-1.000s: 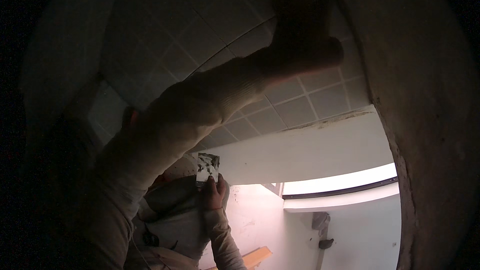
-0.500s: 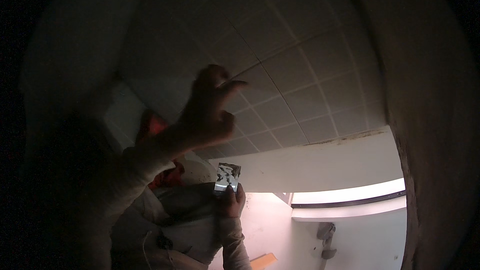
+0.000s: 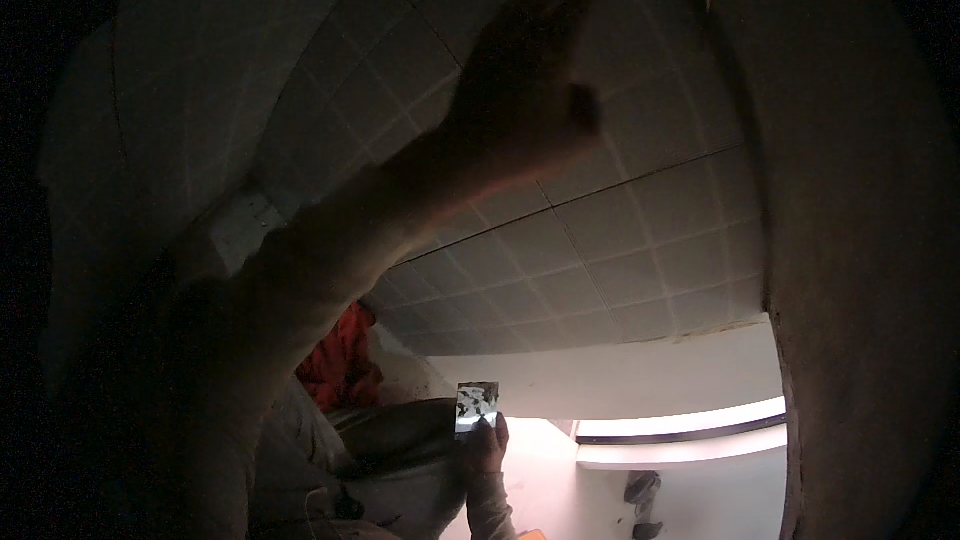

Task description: The person applies mortar to tiles and places them on a wall, pressing them into position and scraping away excess mortar.

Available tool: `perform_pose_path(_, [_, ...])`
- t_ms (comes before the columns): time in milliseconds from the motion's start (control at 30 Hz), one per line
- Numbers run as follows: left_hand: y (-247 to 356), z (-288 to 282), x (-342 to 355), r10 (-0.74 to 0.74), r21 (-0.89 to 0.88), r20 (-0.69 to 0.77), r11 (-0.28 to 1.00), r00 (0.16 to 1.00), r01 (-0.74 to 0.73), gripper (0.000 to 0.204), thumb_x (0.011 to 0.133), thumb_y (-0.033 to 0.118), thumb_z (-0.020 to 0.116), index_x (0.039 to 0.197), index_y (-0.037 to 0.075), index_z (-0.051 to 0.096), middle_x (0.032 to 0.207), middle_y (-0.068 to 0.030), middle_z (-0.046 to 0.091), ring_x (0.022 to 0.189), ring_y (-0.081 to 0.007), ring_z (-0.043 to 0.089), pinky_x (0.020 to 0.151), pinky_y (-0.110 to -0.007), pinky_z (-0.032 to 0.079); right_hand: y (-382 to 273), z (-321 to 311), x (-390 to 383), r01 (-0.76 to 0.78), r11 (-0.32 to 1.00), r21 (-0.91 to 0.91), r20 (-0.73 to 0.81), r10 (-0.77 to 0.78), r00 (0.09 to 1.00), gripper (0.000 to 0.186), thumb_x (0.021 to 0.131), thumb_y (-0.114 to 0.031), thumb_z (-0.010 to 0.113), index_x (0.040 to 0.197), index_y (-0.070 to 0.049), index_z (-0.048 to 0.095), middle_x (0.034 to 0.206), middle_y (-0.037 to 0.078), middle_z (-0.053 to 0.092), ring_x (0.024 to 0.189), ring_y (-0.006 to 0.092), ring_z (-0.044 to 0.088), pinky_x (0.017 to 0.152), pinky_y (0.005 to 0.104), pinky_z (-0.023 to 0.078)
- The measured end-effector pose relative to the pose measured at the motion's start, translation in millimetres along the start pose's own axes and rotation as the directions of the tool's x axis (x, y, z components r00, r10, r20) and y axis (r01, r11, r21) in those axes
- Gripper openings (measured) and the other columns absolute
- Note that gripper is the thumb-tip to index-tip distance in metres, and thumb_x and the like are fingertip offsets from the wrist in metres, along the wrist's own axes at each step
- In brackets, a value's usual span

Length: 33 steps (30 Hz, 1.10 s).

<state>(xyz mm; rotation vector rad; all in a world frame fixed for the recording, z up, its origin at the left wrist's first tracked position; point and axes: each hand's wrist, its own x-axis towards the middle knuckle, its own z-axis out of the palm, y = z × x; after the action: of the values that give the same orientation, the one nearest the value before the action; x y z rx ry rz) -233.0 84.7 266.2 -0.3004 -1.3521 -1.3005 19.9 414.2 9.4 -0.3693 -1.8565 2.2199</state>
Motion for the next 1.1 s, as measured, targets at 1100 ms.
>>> perform_pose_path(1100, [32,-111,-257,-0.469,0.336,0.562,0.882,0.681,0.33,0.059,0.067,-0.011,0.049,0.123,0.007,0.052,0.108,-0.0127,0.047,0.1,-0.028,0.047,0.087,-0.037,0.039,1,122,37,0.199,0.974,-0.107,0.187,-0.177,0.966,0.024,0.089,-0.008,0.057,0.11,0.0,0.049,0.085,0.006,0.058,0.07,0.0107,0.053,0.058,0.0274,0.044])
